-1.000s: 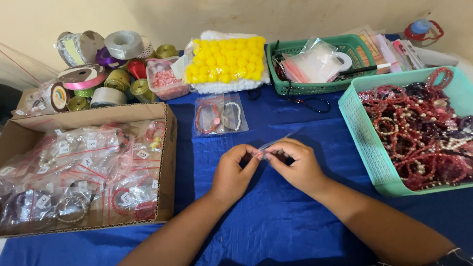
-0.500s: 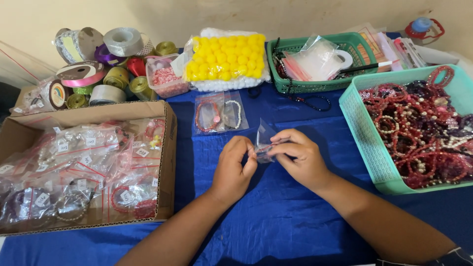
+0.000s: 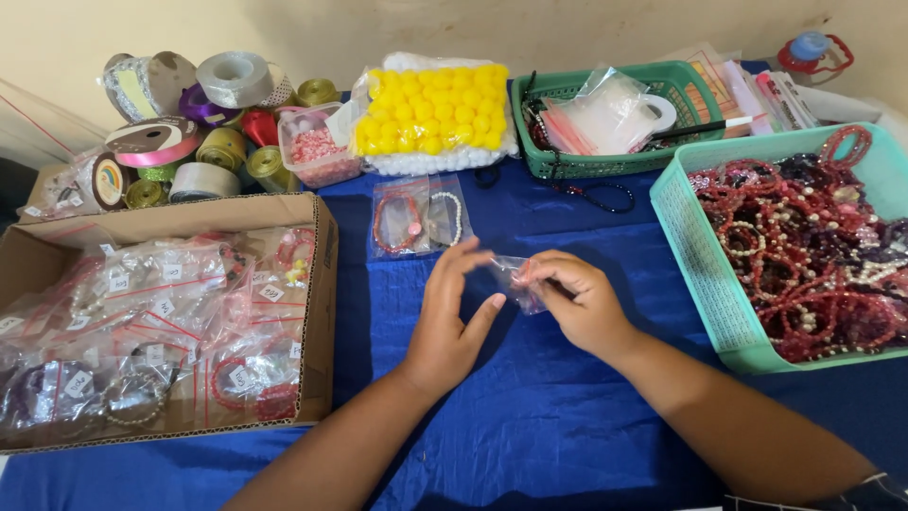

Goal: The person places individual beaded bracelets into small plastic bags, seals each bag, and gathers the packaged items on the work surface.

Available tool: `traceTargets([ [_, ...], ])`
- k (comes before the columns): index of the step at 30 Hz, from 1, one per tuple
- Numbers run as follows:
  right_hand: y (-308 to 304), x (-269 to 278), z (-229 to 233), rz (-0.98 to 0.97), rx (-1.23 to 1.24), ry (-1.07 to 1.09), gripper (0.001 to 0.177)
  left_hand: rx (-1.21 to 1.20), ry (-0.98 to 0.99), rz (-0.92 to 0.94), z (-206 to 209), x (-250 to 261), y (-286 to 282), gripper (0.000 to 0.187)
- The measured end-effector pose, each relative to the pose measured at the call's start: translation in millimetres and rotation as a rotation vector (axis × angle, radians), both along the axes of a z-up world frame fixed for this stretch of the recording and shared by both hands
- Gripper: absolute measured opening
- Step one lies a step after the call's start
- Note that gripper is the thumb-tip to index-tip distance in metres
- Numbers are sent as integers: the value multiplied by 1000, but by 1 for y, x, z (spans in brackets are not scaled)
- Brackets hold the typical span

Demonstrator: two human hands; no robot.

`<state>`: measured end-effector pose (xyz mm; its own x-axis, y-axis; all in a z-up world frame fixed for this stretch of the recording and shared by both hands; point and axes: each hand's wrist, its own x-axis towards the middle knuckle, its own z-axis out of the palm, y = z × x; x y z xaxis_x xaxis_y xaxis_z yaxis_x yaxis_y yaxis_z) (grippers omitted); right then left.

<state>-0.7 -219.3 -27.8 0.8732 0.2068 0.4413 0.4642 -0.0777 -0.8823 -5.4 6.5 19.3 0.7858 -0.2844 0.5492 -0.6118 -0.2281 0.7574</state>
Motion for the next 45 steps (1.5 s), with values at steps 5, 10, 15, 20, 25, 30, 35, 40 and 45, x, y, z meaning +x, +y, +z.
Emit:
traceTargets([
  [5, -9, 5, -6, 225, 313, 294, 11, -134, 145, -27, -15, 4, -5, 77],
  [10, -15, 12, -16, 119, 423, 395, 14, -357, 420, -98, -46, 15, -6, 64],
  [15, -11, 11, 13, 57, 578, 526, 29, -328, 484, -18, -51, 15, -1, 12],
  [20, -6, 7, 9, -50, 212, 219, 20, -468, 546, -27, -35, 15, -5, 10],
  [25, -6, 5, 3, -193, 51, -2, 5, -421, 551, 10, -31, 12, -3, 9],
  [30, -2, 3, 10, -151, 119, 108, 11, -336, 602, 49, -33, 13, -2, 15],
  [35, -9, 4, -2, -207, 85, 189, 23, -397, 661, 20, -20, 12, -3, 16],
  [40, 1, 0, 18, -235, 33, 61, 25, -485, 600, -86, -40, 17, -3, 17],
  [45, 5, -5, 20, -254, 29, 29, 25, -516, 646, 23, -17, 12, -4, 62],
])
